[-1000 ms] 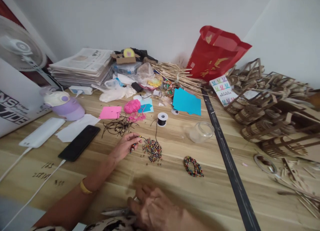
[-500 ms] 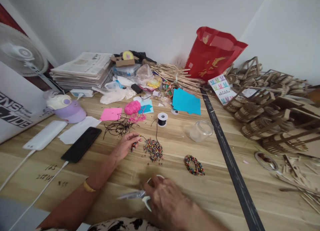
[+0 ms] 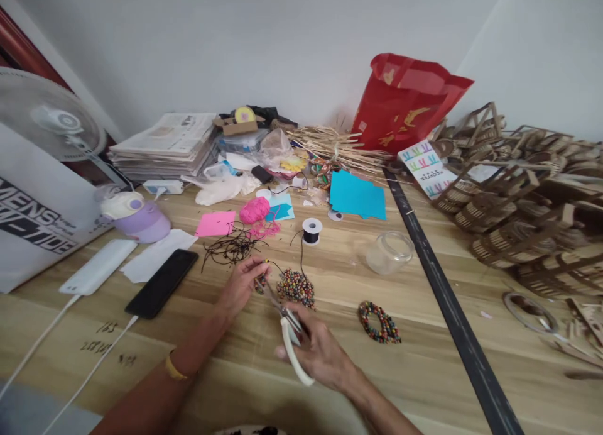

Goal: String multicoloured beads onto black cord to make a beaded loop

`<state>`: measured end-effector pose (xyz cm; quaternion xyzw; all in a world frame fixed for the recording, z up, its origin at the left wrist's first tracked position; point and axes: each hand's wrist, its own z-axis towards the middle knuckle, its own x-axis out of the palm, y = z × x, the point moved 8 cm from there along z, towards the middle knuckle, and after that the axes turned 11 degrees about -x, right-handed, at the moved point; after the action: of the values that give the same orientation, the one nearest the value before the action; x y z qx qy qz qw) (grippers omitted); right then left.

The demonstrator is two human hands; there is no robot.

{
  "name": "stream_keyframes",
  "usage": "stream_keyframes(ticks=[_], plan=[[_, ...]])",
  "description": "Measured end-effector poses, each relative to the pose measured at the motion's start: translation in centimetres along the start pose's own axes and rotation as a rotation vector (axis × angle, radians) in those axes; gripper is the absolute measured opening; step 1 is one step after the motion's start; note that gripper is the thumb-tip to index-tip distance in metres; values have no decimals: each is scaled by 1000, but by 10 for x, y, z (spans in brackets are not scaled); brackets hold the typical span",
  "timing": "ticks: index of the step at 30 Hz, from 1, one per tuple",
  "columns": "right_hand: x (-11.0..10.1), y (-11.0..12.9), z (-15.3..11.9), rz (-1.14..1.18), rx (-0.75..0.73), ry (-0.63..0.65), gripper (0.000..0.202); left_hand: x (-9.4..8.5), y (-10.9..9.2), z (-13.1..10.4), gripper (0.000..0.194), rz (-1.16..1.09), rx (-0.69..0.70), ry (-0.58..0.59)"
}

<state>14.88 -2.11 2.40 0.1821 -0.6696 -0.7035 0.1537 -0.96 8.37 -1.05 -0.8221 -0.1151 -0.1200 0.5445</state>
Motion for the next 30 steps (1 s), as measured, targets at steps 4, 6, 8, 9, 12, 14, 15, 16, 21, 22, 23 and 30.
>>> stream_keyframes(ticks=[4, 6, 8, 9, 12, 14, 15, 16, 21, 22, 23, 30], plan=[[-4, -4, 9, -139, -19, -28, 48, -1, -1, 0, 21, -19, 31, -12], [-5, -1, 16, -208, -23, -27, 43, -2, -1, -1, 22, -33, 31, -29], [-7, 4, 22, -263, -19, -36, 41, -1, -2, -2, 24, -31, 35, -32], [-7, 5, 24, -281, -20, -42, 39, 0, -2, -3, 24, -22, 41, -31], [-7, 7, 30, -323, -47, -50, 35, 3, -3, -6, 22, 8, 62, -24], [-7, 6, 32, -364, -79, -63, 35, 5, 0, -6, 21, 16, 56, -10], [-7, 5, 32, -388, -96, -71, 36, 7, 2, -7, 21, 19, 44, 5], [-8, 4, 32, -414, -116, -79, 38, 9, 4, -7, 20, 22, 29, 25], [-10, 4, 30, -543, -219, -108, 50, 23, 11, -13, 16, 51, -15, 123], [-11, 3, 29, -561, -236, -115, 51, 26, 12, -14, 16, 61, -23, 137], [-12, 3, 29, -577, -253, -122, 52, 28, 13, -15, 16, 71, -31, 150], [-17, -3, 26, -666, -338, -160, 55, 33, 18, -16, 14, 104, -37, 196]])
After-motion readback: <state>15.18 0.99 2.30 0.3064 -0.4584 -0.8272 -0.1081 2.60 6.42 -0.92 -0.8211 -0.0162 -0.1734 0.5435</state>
